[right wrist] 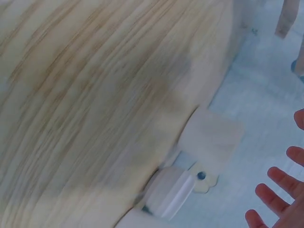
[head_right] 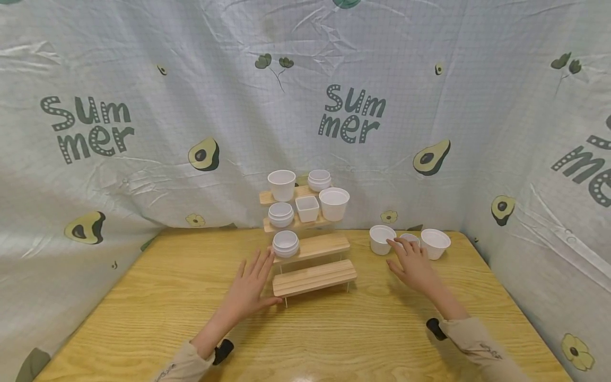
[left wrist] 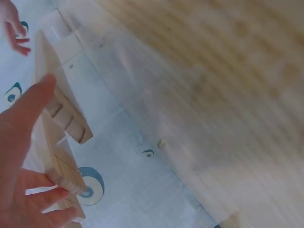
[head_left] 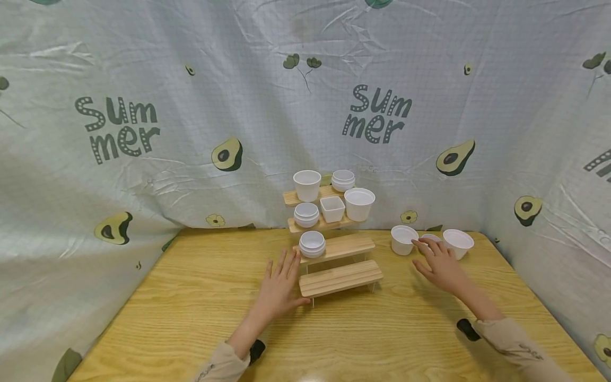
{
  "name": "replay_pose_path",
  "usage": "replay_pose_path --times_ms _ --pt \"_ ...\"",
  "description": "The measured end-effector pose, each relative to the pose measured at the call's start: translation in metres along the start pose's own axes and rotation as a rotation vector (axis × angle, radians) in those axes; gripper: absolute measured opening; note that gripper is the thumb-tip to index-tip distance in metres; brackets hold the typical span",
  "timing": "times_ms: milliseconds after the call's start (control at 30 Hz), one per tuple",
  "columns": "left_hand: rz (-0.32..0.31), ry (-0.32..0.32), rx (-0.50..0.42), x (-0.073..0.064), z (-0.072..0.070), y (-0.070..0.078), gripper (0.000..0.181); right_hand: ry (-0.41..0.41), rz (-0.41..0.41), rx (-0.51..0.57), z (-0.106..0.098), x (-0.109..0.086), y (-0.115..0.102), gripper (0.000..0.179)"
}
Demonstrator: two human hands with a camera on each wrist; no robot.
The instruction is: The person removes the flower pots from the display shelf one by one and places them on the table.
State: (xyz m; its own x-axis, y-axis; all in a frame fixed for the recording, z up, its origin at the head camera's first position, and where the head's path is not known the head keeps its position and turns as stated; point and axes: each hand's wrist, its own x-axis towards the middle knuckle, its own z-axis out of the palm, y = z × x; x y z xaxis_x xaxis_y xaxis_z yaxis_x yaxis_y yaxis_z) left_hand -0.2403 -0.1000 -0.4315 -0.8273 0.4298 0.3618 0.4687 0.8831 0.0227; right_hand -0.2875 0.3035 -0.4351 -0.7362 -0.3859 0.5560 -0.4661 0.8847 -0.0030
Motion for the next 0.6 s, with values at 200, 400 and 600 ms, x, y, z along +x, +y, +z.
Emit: replay_pose_path --times_ms 200,400,600 --pt "0.039 0.092 0.049 -0.007 0.004 0.001 0.093 0.019 -0.057 0.006 0.0 0.008 -0.021 0.052" --pt "0.079 0.181 0.097 -0.01 0.008 -0.001 0.087 0.005 -0.085 0.042 -0.001 0.017 -0.041 0.056" --pt "0.061 0.184 0.086 -0.009 0.008 0.001 0.085 -0.005 -0.108 0.081 -0.002 0.027 -0.062 0.055"
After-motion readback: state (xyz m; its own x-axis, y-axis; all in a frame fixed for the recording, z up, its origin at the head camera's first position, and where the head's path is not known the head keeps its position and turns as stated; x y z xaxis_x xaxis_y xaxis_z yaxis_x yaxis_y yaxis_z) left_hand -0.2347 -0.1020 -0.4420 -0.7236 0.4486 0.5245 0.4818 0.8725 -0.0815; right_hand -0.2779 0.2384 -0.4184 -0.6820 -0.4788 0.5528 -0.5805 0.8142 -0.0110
